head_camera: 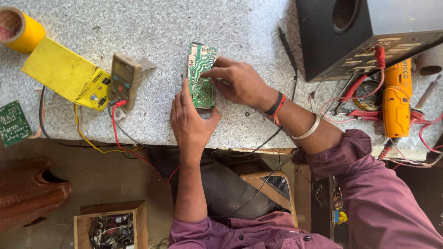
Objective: The person uses a small metal tool to scrape and clean the surface of a green circuit board on a workbench. They repeatedly scrape different areas, flip the board, and continue scraping while a multimeter and other tools remain nearby.
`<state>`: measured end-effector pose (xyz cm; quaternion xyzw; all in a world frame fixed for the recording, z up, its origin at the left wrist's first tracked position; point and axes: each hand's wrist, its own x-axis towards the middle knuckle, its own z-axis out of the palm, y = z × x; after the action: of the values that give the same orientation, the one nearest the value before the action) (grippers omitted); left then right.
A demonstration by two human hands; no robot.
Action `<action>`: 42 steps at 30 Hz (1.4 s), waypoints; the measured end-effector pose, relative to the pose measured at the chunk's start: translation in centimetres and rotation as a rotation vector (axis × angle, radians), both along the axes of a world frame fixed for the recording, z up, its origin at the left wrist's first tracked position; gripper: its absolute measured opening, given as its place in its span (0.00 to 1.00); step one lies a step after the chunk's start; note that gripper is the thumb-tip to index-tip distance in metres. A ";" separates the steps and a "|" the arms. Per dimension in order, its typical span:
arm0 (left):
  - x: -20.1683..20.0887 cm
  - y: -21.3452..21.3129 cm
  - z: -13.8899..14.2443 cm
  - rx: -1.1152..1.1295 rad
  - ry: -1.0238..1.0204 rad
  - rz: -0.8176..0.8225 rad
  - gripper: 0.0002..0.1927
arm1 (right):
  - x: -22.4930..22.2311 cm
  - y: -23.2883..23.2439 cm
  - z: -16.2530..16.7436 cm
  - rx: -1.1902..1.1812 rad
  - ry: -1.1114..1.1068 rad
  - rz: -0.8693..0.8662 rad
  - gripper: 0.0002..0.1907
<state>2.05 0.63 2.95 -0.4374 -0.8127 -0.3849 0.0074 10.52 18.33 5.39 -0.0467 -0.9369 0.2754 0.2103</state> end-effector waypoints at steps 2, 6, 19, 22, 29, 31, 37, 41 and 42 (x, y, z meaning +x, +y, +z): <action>0.1 0.0 0.0 0.008 -0.006 0.013 0.51 | 0.1 0.3 0.2 0.016 0.026 -0.017 0.13; 0.2 0.1 -0.1 0.026 -0.005 0.021 0.51 | 0.6 0.8 0.5 -0.004 -0.012 -0.052 0.16; -0.1 0.3 0.0 -0.006 -0.022 0.016 0.54 | 0.9 1.9 0.8 0.058 0.020 -0.097 0.11; 0.0 0.3 0.1 -0.002 -0.026 0.023 0.53 | 0.9 1.9 0.8 0.050 0.026 -0.091 0.11; 0.1 0.3 0.3 -0.007 -0.020 0.025 0.53 | 0.8 1.7 0.7 0.036 0.004 -0.095 0.12; 0.1 0.3 0.3 -0.014 -0.018 0.024 0.53 | 0.7 1.6 0.8 0.028 -0.013 -0.089 0.13; 0.0 0.3 0.1 -0.033 -0.028 0.025 0.53 | 0.7 0.8 0.7 0.017 -0.015 -0.036 0.15; 0.0 0.3 0.0 -0.013 0.004 0.024 0.53 | 0.6 1.0 0.8 0.023 -0.027 -0.046 0.15; 0.0 0.3 0.0 -0.018 0.001 0.021 0.53 | 0.6 1.0 0.8 0.020 -0.030 -0.049 0.15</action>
<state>2.06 0.93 2.93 -0.4291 -0.8206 -0.3774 0.0078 11.17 19.36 6.20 -0.0716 -0.9412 0.2601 0.2035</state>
